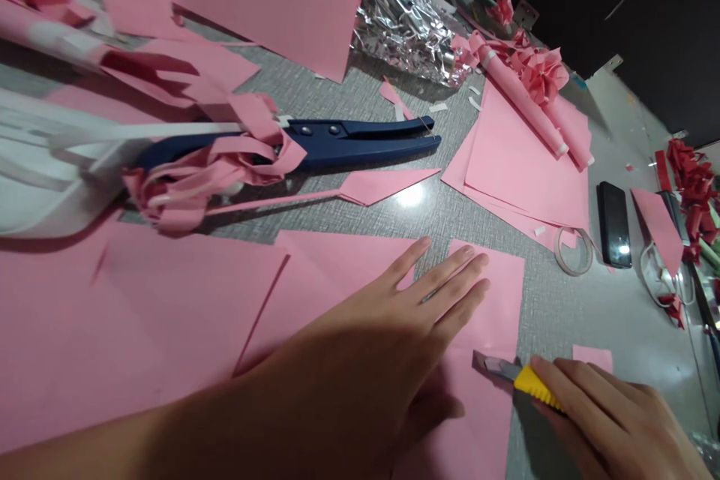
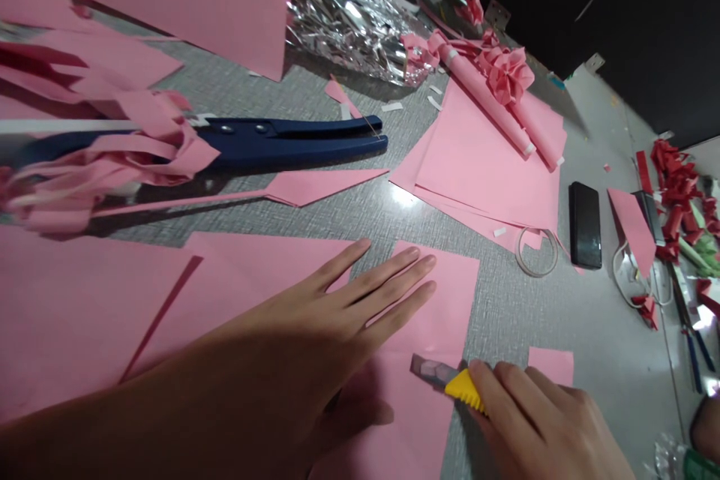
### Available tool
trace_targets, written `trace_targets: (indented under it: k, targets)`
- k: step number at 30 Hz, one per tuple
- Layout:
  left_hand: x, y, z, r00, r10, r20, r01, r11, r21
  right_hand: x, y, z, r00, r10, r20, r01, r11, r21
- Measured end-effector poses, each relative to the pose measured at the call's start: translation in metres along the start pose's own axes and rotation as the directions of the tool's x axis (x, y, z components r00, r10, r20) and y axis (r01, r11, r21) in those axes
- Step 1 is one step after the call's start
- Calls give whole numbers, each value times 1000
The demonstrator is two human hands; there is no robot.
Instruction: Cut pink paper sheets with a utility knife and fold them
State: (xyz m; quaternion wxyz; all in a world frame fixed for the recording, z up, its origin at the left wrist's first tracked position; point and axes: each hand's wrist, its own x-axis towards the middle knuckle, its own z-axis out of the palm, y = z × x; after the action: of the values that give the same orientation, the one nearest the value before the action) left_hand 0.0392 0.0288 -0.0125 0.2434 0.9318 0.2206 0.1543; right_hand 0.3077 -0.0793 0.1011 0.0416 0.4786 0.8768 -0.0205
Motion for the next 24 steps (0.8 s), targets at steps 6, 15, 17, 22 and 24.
trace_targets:
  k: [6,15,17,22,24]
  targets:
    - [1,2,-2,1000,-9,-10,9,1000,-13,-6,4,1,1000,-9,22,9,1000,1]
    - [1,1,-1,1000,3,-23,-3,1000,-4,-22,10,6,997,4,79,-9,998,60]
    - [1,0,1,999,9,-41,-10,1000,-10,-20,9,6,998,13,64,-18,997,69]
    - [0,1,0,1000,-14,-13,14,1000,-19,-15,7,3,998,18,57,-21,998,67]
    - [0,1,-1,1000,-11,-8,11,1000,-15,-14,7,2,999,20,39,-22,998,64]
